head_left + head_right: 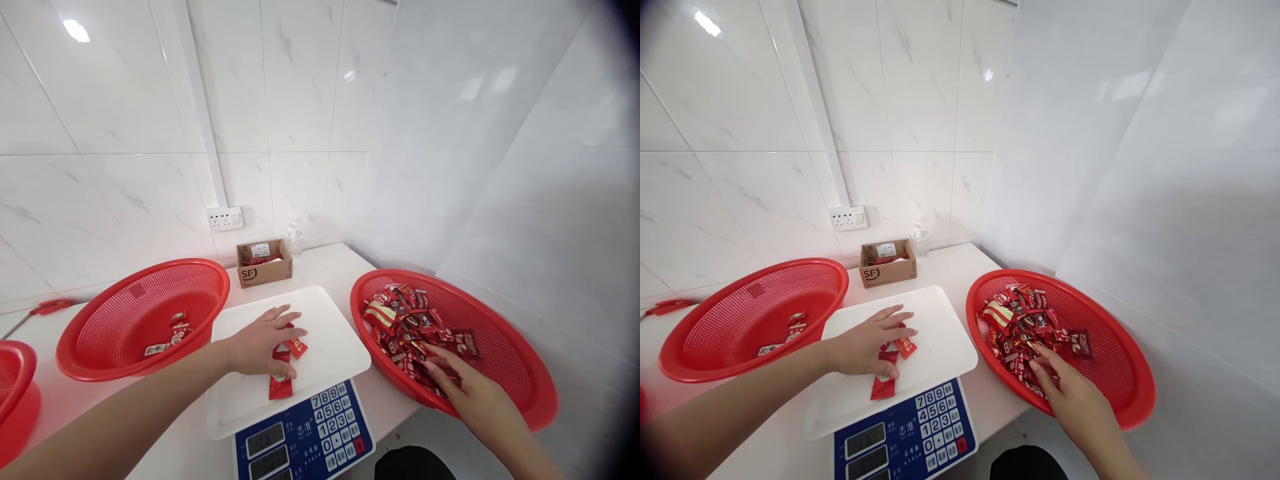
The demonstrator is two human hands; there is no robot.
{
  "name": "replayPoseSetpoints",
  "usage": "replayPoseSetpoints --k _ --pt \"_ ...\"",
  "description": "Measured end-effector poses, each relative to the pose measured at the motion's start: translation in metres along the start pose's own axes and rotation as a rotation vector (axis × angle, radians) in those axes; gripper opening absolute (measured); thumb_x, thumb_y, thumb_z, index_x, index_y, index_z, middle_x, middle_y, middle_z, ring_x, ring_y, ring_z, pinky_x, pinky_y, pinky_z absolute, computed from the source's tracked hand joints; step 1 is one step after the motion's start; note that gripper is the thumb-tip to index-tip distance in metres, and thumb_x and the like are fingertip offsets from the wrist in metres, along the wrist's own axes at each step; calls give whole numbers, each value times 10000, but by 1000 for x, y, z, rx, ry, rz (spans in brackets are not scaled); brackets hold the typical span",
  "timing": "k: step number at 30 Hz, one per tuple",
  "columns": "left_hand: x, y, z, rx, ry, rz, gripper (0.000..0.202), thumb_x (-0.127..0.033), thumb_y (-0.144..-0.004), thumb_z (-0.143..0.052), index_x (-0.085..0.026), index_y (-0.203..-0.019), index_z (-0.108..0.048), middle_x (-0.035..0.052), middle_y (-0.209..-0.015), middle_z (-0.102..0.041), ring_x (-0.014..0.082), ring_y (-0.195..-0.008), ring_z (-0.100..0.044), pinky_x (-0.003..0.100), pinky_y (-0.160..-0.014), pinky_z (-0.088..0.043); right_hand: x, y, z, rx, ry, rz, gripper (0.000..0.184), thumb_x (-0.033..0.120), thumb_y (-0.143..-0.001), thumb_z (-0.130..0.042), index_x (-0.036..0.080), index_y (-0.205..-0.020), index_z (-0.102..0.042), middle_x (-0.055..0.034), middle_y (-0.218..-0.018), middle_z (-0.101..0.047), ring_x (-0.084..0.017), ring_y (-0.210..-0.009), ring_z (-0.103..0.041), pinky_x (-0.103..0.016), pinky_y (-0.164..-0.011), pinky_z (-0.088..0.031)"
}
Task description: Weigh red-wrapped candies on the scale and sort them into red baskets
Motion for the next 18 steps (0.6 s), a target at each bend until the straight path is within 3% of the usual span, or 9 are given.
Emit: replayPoseSetpoints --k 4,8,12,18 --pt "-8 -4 -14 61 7 -5 624 -632 -803 -432 -300 -1331 -429 52 -1481 -275 284 -1387 -77 476 -1108 -134 1 1 0 7 -1 3 489 583 -778 -429 316 -1159 -580 -20 -914 -698 -224 -759 -652 -319 -638 -508" --pt "3 -14 -20 -51 43 179 631 -553 -892 -285 -194 -1410 -289 96 -1502 -196 244 -1389 -72 444 -1123 -110 4 1 1 -3 4 28 482 583 -775 -428 308 -1134 -595 -21 -848 -699 -221 -714 -649 -306 -601 -503" --pt "17 -18 -20 -137 137 321 699 -547 -895 -275 -149 -1450 -121 94 -1522 -99 236 -1391 -29 412 -1120 -166 6 2 3 -9 7 23 490 584 -770 -426 311 -1141 -592 -7 -865 -703 -217 -733 -650 -302 -614 -505" --pt "2 -12 -18 -33 77 125 744 -602 -816 -430 -229 -1428 -231 44 -1515 -154 264 -1390 -1 473 -1128 -71 7 3 3 12 1 -2 502 587 -774 -408 311 -1153 -586 -9 -879 -703 -217 -754 -649 -306 -644 -505"
Point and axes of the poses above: each hand's wrist, its own y-axis away from the middle knuckle, its own z-axis out of the back of the hand, x = y × z, the point moved 8 cm from there along -y, towards the middle knuckle
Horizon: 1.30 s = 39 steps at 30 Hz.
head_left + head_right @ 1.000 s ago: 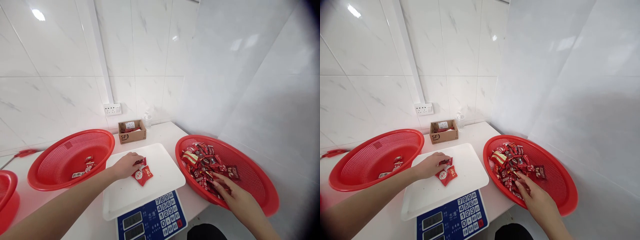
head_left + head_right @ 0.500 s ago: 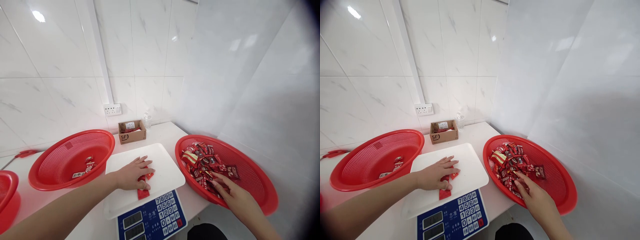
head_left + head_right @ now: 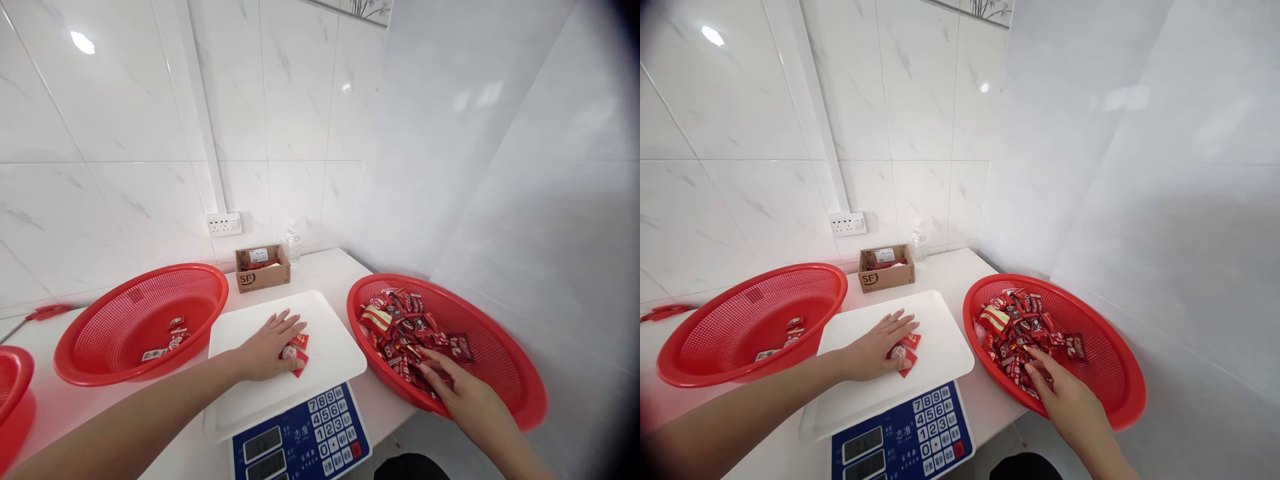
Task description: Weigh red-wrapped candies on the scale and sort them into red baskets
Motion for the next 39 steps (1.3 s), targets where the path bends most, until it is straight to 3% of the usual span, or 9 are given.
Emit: replayPoseSetpoints --k 8,14,18,22,25,27,32,36,39 --pt "18 9 0 -57 107 203 760 -464 -829 -453 -192 -1451 -111 77 -1511 -170 263 -1385 -107 458 -1110 -202 -3 1 -1 -17 -7 14 500 590 -778 -414 308 -1154 -585 -20 -906 -697 -223 -751 -647 -319 -639 -505" --pt "16 8 2 -86 46 137 760 -519 -817 -460 -200 -1440 -165 74 -1518 -143 272 -1389 -44 477 -1120 -126 -1 1 1 -39 6 33 484 583 -786 -410 309 -1140 -595 -27 -885 -698 -222 -726 -650 -309 -595 -501" --pt "19 12 6 -70 84 132 708 -550 -824 -428 -222 -1420 -233 59 -1501 -220 269 -1387 -92 450 -1114 -180 -3 1 0 -27 9 17 485 584 -788 -409 315 -1150 -587 -17 -925 -697 -220 -759 -651 -310 -618 -507" --pt "29 20 14 -69 161 184 656 -473 -817 -466 -248 -1400 -269 63 -1464 -308 266 -1337 -276 408 -1054 -318 -3 1 0 -28 19 11 484 577 -794 -405 315 -1160 -582 -13 -938 -697 -220 -764 -651 -310 -621 -508" --pt "37 21 17 -107 175 236 610 -379 -801 -477 -238 -1372 -314 67 -1323 -491 243 -1158 -500 380 -967 -412 -2 2 1 -48 18 37 472 568 -798 -408 311 -1150 -590 -11 -911 -701 -217 -736 -651 -305 -602 -505" --pt "40 20 18 -141 163 249 564 -321 -796 -457 -236 -1344 -354 54 -1247 -551 225 -1085 -544 368 -945 -427 -1 2 2 -61 14 46 469 563 -803 -405 307 -1149 -592 -11 -889 -703 -214 -721 -649 -302 -594 -502" --pt "36 13 15 -200 164 241 493 -227 -802 -398 -223 -1294 -421 46 -1313 -499 218 -1222 -442 367 -1026 -357 -2 3 0 -44 8 20 481 569 -798 -405 309 -1161 -587 -12 -913 -702 -217 -720 -647 -316 -616 -504" --pt "20 8 14 -218 152 183 410 -353 -860 -372 -203 -1225 -480 63 -1344 -457 237 -1327 -289 389 -1072 -295 -3 2 -1 -30 15 0 488 570 -799 -398 312 -1173 -578 -12 -935 -697 -220 -745 -645 -314 -624 -501" --pt "10 4 14 -218 97 158 441 -434 -803 -485 -194 -1173 -504 101 -1299 -477 283 -1274 -359 428 -1033 -339 -4 1 -1 -32 17 -7 488 568 -794 -404 310 -1169 -579 -10 -947 -694 -220 -757 -643 -312 -626 -499"
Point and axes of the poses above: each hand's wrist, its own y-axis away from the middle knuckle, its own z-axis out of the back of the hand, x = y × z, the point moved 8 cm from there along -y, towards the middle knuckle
